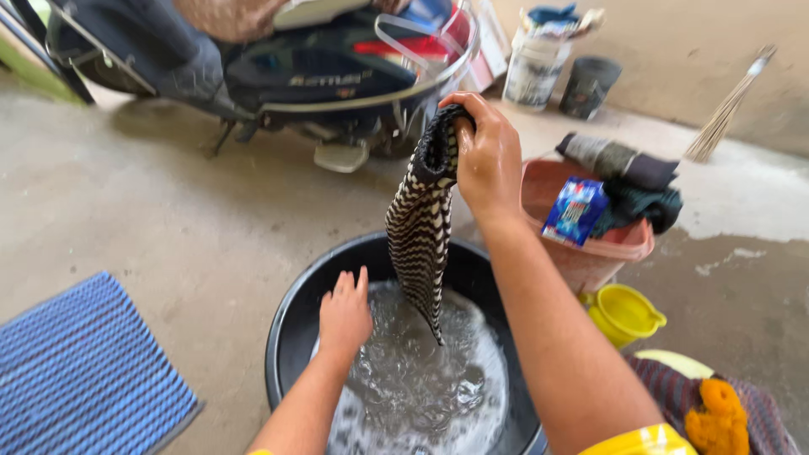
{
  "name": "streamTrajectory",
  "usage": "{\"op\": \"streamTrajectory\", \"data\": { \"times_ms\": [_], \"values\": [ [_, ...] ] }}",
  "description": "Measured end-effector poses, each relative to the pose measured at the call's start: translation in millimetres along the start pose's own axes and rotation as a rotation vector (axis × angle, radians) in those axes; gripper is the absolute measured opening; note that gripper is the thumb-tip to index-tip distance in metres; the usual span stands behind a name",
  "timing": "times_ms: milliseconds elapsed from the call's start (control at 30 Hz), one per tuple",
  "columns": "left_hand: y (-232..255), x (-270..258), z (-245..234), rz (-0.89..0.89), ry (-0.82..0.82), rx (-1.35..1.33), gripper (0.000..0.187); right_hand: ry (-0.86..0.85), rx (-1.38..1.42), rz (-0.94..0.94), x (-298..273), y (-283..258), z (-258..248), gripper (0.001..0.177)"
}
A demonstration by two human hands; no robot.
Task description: The person washes a patterned cloth by hand in a basin of soapy water, scrubbing it repeatedly and adding more detergent from a packet.
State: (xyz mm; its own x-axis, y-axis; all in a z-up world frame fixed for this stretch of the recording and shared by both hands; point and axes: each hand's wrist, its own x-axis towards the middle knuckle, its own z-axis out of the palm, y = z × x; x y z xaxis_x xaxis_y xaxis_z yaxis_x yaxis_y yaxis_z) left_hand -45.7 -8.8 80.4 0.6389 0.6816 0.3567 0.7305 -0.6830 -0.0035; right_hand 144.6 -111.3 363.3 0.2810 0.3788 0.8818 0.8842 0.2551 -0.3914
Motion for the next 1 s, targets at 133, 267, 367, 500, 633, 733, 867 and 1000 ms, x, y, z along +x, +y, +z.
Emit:
{"op": "streamTrajectory", "data": {
  "times_ms": [133,267,367,500,633,733,867,1000],
  "values": [
    [-10.2,-6.4,3.8,-0.057,-0.083,-0.014,0.074,-0.224,-0.074,0.080,-55.4,43.4,26.8,0.028],
    [-18.0,-15.7,17.6,-0.058,-0.138,-0.011,0.075,-0.377,-0.204,0.185,-166.3,91.5,63.7,0.022],
    [-20.2,-26.3,35.3,-0.078,-0.133,-0.034,0.069,-0.728,-0.318,0.493,-252.6,124.4,88.1,0.029],
    [-9.2,-49.7,60.6,-0.220,-0.512,-0.104,0.041,-1.167,-0.420,0.757,-368.7,138.2,100.4,0.022],
    [0.4,-80.4,90.8,-0.252,-0.714,-0.174,0.027,-1.294,-0.422,0.790,-438.9,141.4,94.5,0.021],
    [5.1,-98.0,114.7,-0.157,-1.009,-0.232,0.036,-1.335,-0.357,0.828,-450.3,144.2,95.9,0.024],
    [11.4,-110.1,146.8,-0.176,-1.627,-0.611,0.093,-1.228,-0.147,0.834,-433.9,139.5,100.8,0.031],
    [4.2,-96.1,136.1,-0.382,-1.529,-1.145,0.091,-0.996,-0.029,0.960,-388.6,125.0,106.6,0.031]
  ]
}}
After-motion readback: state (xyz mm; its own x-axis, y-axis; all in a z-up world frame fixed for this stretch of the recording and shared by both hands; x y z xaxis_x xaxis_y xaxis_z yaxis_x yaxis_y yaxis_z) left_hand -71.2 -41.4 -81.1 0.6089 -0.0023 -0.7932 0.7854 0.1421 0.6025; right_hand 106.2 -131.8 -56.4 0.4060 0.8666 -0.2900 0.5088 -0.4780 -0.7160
